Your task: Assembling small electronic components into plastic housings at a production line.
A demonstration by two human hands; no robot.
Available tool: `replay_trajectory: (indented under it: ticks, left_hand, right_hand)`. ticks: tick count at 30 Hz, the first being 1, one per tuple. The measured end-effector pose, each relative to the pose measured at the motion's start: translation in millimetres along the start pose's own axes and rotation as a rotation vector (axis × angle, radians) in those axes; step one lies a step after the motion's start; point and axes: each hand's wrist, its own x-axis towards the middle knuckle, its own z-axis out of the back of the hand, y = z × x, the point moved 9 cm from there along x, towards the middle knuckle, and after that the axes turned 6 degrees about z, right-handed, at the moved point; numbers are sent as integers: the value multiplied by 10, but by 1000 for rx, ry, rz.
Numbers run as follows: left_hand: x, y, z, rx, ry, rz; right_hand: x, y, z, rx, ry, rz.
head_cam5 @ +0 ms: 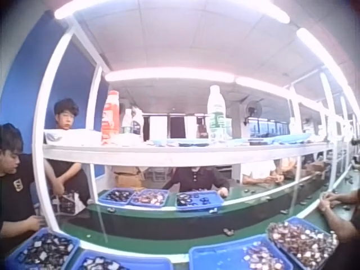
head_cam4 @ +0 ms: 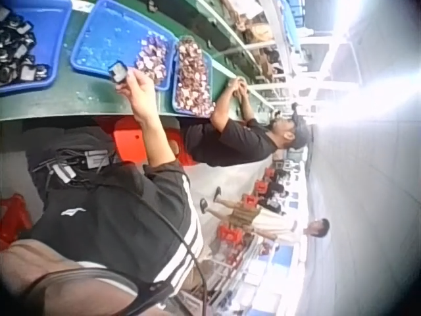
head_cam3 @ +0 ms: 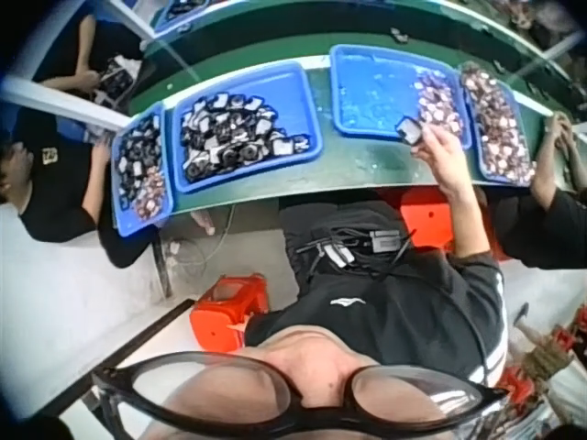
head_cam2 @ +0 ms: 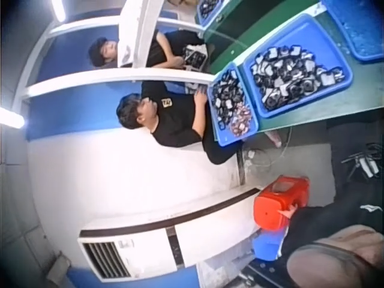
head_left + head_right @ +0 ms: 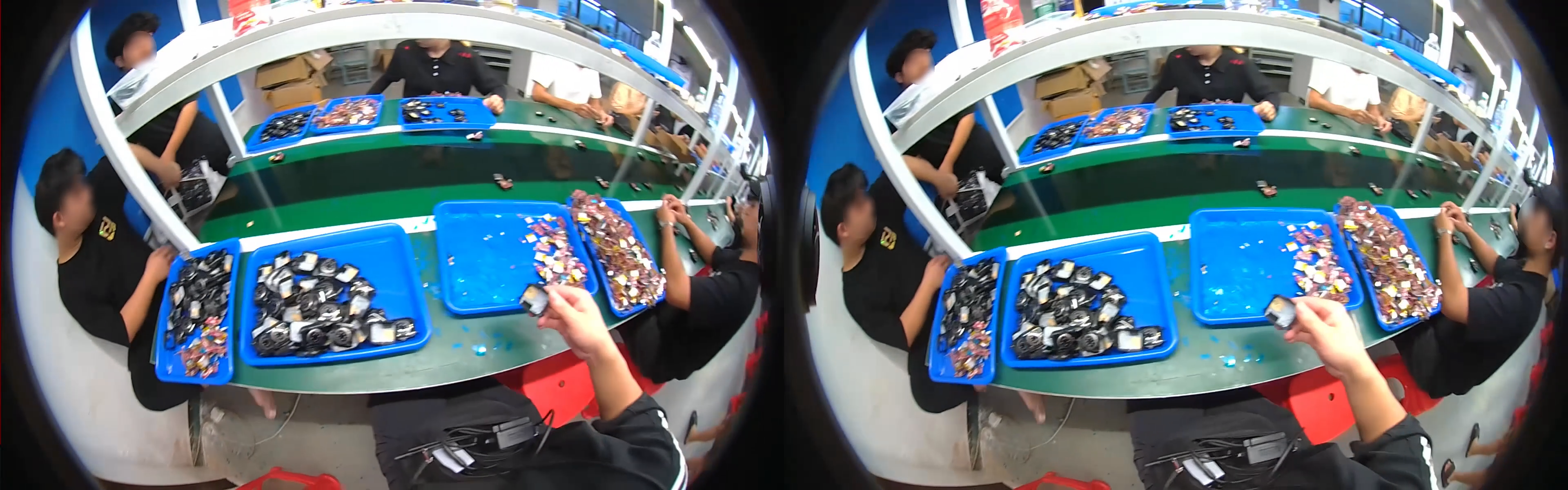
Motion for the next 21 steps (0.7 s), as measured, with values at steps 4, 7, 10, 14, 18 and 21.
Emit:
replay_trajectory:
  ticks: [4,7,10,14,18,21]
  left_hand:
    - [-336,682,227,-51,-162,-29]
    - [-791,1090,490,-84,-320,-49]
    - [-1230,1353,585,-118,-469,-76]
    - [-1696,1370,430,-145,-629,-111]
    - [-2223,1210,107,-166,-788,-142]
    - [-2819,1085,-143,-200,-949,-168]
  right_hand:
    - [23,10,-51,66,14,26]
    - [37,22,32,-49,17,46]
    - [38,-4,67,-47,10,33]
    - [23,-86,20,-58,29,31]
    - [9,-115,-107,-41,76,55]
    - [-7,-161,-146,14,108,39]
